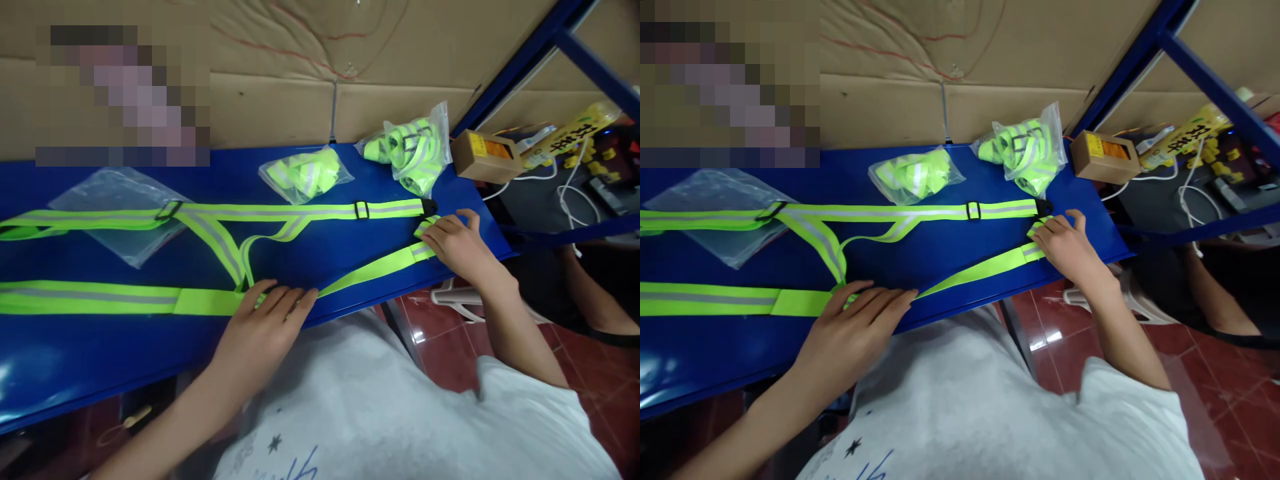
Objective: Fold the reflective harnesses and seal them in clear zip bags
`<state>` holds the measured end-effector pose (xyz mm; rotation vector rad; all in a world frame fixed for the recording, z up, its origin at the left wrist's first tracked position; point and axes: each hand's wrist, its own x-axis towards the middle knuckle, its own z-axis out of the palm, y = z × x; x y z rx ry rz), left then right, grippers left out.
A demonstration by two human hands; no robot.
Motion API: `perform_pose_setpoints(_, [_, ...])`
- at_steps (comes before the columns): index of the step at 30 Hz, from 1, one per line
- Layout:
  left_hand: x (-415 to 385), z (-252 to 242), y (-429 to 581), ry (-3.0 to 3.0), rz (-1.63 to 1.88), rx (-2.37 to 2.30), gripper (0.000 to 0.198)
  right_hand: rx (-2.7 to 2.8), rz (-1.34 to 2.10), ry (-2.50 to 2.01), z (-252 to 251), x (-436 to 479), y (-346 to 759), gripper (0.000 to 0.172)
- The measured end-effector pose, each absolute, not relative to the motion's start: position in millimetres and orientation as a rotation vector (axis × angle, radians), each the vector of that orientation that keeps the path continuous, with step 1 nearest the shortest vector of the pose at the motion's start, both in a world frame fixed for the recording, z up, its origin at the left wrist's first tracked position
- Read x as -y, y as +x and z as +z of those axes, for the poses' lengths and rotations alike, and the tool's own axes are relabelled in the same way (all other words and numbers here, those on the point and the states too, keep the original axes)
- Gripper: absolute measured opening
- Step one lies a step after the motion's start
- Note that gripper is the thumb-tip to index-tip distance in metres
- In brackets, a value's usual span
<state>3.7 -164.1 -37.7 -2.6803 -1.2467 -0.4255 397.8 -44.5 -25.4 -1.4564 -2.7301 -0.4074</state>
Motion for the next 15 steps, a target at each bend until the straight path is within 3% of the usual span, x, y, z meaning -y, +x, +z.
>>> perform_pose_setpoints(4, [159.5, -35.9, 4.1, -2.696, -0.397, 1.252, 0.037, 2.733, -0.073, -1.232, -13.4, 65.0, 372.7, 0.027])
perform_pose_setpoints(8, [153.6, -34.4, 1.9, -2.740, -0.388, 1.231, 0.042, 2.827, 0.227, -0.992, -17.9, 84.1, 349.9, 0.049])
perform_pose_setpoints(12, [142.9, -32.1, -16.4, -2.782, -0.328, 1.187, 0.046, 2.806, 0.189, -0.999, -32.5, 82.4, 351.5, 0.027])
perform_pose_setpoints(15, [132.3, -31.0, -33.1, -2.774, -0.303, 1.184, 0.037, 2.808, 0.222, -0.995, -36.7, 81.0, 358.7, 0.028])
